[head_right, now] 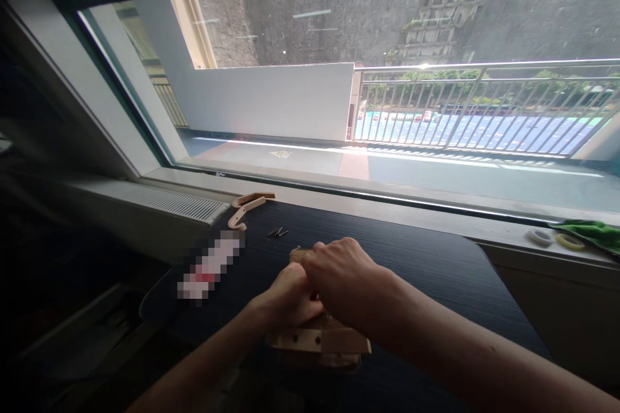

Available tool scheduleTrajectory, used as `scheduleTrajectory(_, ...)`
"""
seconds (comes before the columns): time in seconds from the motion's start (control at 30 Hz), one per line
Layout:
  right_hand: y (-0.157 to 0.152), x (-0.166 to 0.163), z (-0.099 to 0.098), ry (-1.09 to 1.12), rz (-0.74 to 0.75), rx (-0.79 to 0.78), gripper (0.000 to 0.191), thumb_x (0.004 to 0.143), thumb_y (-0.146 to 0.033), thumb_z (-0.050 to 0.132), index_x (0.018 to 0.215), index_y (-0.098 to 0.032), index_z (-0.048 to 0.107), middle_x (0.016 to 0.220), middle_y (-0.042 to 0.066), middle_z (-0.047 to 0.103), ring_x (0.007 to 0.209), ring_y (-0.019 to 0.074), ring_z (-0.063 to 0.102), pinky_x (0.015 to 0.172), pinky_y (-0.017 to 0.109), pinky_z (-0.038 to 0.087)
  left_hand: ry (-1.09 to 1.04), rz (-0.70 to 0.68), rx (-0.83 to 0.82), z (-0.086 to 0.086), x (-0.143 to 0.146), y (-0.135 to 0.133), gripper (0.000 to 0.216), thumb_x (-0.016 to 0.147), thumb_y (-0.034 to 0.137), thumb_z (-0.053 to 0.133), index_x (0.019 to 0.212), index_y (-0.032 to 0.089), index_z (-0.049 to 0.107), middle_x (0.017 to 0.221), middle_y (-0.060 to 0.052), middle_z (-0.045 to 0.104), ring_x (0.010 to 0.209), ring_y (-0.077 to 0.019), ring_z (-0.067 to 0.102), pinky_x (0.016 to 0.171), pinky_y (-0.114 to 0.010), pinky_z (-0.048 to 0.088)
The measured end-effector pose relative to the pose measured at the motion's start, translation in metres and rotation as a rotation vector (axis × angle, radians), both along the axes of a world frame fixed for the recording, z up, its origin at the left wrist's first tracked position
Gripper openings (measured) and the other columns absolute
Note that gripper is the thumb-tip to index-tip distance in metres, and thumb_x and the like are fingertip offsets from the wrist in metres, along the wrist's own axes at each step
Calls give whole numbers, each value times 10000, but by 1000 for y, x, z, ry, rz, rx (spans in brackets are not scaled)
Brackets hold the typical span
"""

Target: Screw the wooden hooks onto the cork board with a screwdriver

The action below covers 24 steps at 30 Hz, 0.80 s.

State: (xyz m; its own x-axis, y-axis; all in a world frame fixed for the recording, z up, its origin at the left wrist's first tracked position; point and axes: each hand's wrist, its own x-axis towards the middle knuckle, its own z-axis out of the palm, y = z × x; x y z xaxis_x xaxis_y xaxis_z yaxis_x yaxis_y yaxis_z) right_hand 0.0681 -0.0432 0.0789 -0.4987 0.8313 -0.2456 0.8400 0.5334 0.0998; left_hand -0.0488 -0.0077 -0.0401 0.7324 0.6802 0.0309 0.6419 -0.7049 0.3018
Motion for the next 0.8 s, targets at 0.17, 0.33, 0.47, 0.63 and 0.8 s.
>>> scheduleTrajectory(0.17, 2, 6, -10, 38, 126, 60, 177, 681, -27, 590, 782, -163, 640, 830, 44, 628, 607, 131, 581, 453, 232, 248, 11, 10, 6, 1, 0, -1, 264, 780, 306, 479, 736, 166, 698, 805, -87, 719, 797, -248, 648, 692, -319, 432)
scheduleTrajectory(0.33, 4, 6, -19, -4, 111, 31, 181, 702, -9, 552, 744, -146, 662, 799, 64, 642, 635, 150, 588, 476, 248, 269, 8, -1, -10, 2, -1, 0, 250, 773, 314, 496, 723, 187, 706, 757, -69, 715, 768, -234, 647, 728, -324, 433)
scheduleTrajectory(0.47, 2, 8, -16, 9, 113, -30, 218, 698, 6, 542, 747, -159, 674, 774, 50, 661, 623, 146, 603, 476, 247, 263, 15, 8, -29, 5, -1, 0, 265, 781, 338, 499, 717, 191, 710, 758, -72, 714, 782, -237, 645, 745, -328, 435)
scheduleTrajectory(0.63, 3, 4, -14, -21, 89, -62, 193, 693, -7, 566, 724, -157, 683, 745, 49, 680, 646, 160, 632, 476, 240, 269, 9, -4, -21, 2, -1, 0, 250, 775, 324, 500, 713, 193, 704, 779, -71, 717, 797, -241, 643, 754, -337, 434)
scheduleTrajectory(0.8, 4, -2, -11, -63, 4, -98, 177, 729, -40, 554, 731, -163, 681, 687, 48, 673, 632, 179, 632, 478, 240, 304, 21, -18, -14, -2, -1, 0, 215, 751, 307, 519, 698, 196, 695, 756, -61, 713, 782, -234, 643, 731, -318, 430)
